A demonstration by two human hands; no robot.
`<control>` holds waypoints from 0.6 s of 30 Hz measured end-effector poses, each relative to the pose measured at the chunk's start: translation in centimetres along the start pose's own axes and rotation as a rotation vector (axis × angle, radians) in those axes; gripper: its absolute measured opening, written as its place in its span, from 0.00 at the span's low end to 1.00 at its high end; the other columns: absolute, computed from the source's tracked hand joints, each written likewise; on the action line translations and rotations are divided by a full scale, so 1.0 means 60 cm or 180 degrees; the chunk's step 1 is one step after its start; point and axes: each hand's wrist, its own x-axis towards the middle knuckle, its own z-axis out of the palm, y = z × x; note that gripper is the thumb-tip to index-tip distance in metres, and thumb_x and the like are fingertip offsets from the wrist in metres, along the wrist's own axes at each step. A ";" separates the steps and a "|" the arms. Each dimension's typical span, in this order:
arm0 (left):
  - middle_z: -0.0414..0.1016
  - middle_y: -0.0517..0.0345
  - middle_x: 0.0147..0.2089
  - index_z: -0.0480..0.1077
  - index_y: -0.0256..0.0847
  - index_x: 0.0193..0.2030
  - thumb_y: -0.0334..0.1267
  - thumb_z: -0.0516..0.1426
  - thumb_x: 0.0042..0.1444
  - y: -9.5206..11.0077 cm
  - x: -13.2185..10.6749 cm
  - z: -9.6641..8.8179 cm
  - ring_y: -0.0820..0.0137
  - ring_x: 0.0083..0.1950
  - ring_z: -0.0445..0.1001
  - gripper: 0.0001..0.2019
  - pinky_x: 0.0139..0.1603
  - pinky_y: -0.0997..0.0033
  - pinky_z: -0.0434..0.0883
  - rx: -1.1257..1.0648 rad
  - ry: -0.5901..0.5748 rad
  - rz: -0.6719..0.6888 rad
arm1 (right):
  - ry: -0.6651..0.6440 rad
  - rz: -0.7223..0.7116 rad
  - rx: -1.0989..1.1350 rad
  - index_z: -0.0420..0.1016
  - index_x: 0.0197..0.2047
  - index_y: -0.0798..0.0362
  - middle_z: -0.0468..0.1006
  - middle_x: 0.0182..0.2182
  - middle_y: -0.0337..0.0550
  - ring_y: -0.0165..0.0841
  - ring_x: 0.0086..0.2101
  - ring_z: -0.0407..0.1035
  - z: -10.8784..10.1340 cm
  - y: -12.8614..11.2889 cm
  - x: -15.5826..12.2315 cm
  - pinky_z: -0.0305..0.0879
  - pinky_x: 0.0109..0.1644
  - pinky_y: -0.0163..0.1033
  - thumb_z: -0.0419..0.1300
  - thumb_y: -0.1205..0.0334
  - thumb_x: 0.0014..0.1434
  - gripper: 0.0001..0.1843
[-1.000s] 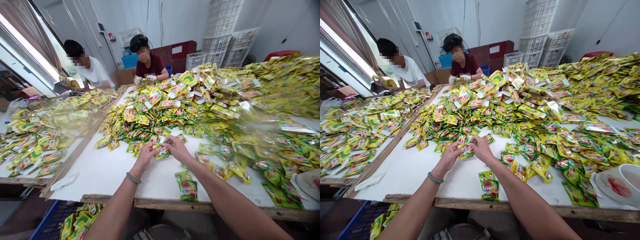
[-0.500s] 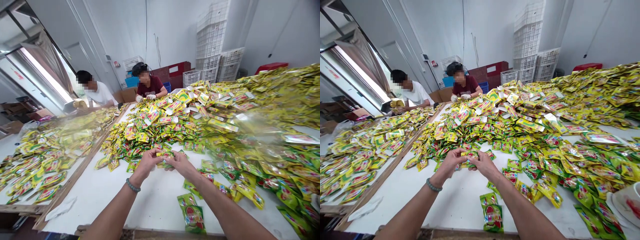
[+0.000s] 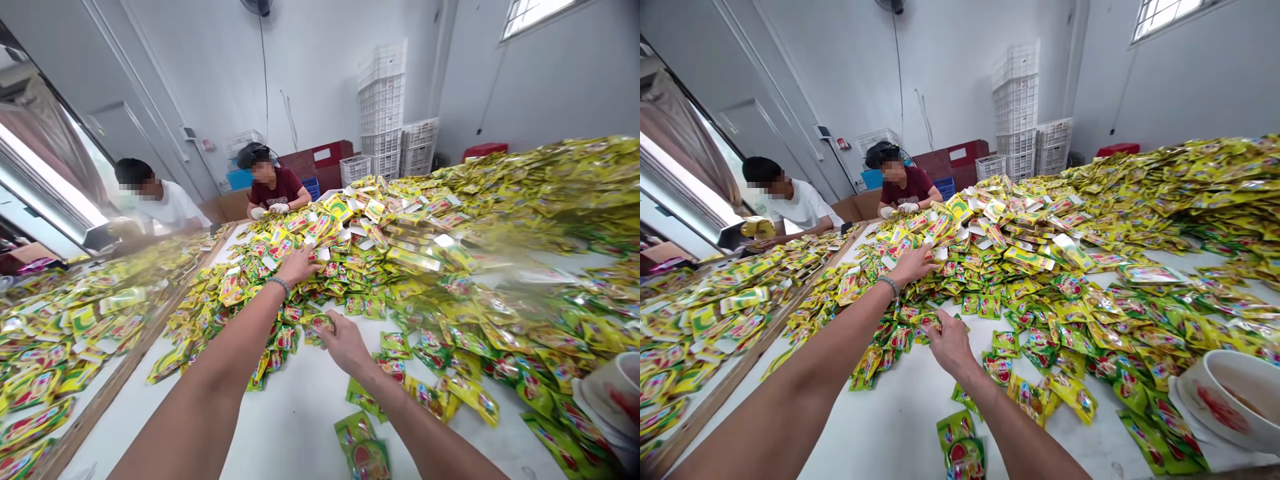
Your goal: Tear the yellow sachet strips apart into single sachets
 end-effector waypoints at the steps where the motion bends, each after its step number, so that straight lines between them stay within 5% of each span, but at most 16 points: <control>1: 0.77 0.39 0.47 0.71 0.36 0.53 0.46 0.65 0.48 -0.005 -0.004 0.003 0.49 0.54 0.70 0.26 0.56 0.56 0.61 0.0000 0.0018 -0.0043 | 0.0040 -0.0035 -0.0005 0.73 0.33 0.48 0.76 0.24 0.38 0.33 0.27 0.69 0.000 0.000 0.000 0.64 0.32 0.36 0.57 0.59 0.56 0.05; 7: 0.74 0.47 0.33 0.73 0.39 0.33 0.48 0.67 0.44 -0.022 -0.089 0.024 0.54 0.43 0.71 0.16 0.45 0.64 0.63 -0.0025 0.0173 -0.0220 | 0.0120 -0.0160 -0.0165 0.76 0.38 0.48 0.76 0.24 0.41 0.35 0.26 0.68 -0.002 0.001 0.002 0.59 0.32 0.37 0.58 0.60 0.55 0.08; 12: 0.71 0.52 0.25 0.69 0.41 0.28 0.51 0.58 0.54 -0.001 -0.152 0.051 0.59 0.35 0.71 0.15 0.38 0.66 0.60 -0.0398 0.0714 -0.1234 | 0.0657 0.0329 -0.0449 0.76 0.42 0.50 0.76 0.25 0.44 0.38 0.28 0.69 -0.035 0.011 0.023 0.59 0.32 0.38 0.57 0.55 0.57 0.13; 15: 0.65 0.51 0.18 0.62 0.44 0.15 0.57 0.60 0.49 0.017 -0.180 0.071 0.54 0.35 0.72 0.23 0.35 0.66 0.58 -0.0858 0.0486 -0.1627 | 0.1181 0.0735 -0.0365 0.75 0.46 0.53 0.78 0.32 0.49 0.42 0.36 0.71 -0.054 0.029 0.043 0.63 0.39 0.42 0.56 0.52 0.57 0.18; 18: 0.60 0.56 0.13 0.59 0.44 0.11 0.54 0.67 0.39 0.034 -0.202 0.095 0.56 0.31 0.73 0.25 0.31 0.68 0.59 -0.1865 0.0058 -0.1912 | 0.1220 0.0854 -0.0051 0.73 0.48 0.56 0.77 0.38 0.54 0.44 0.41 0.71 -0.052 0.052 0.055 0.65 0.44 0.45 0.57 0.51 0.56 0.21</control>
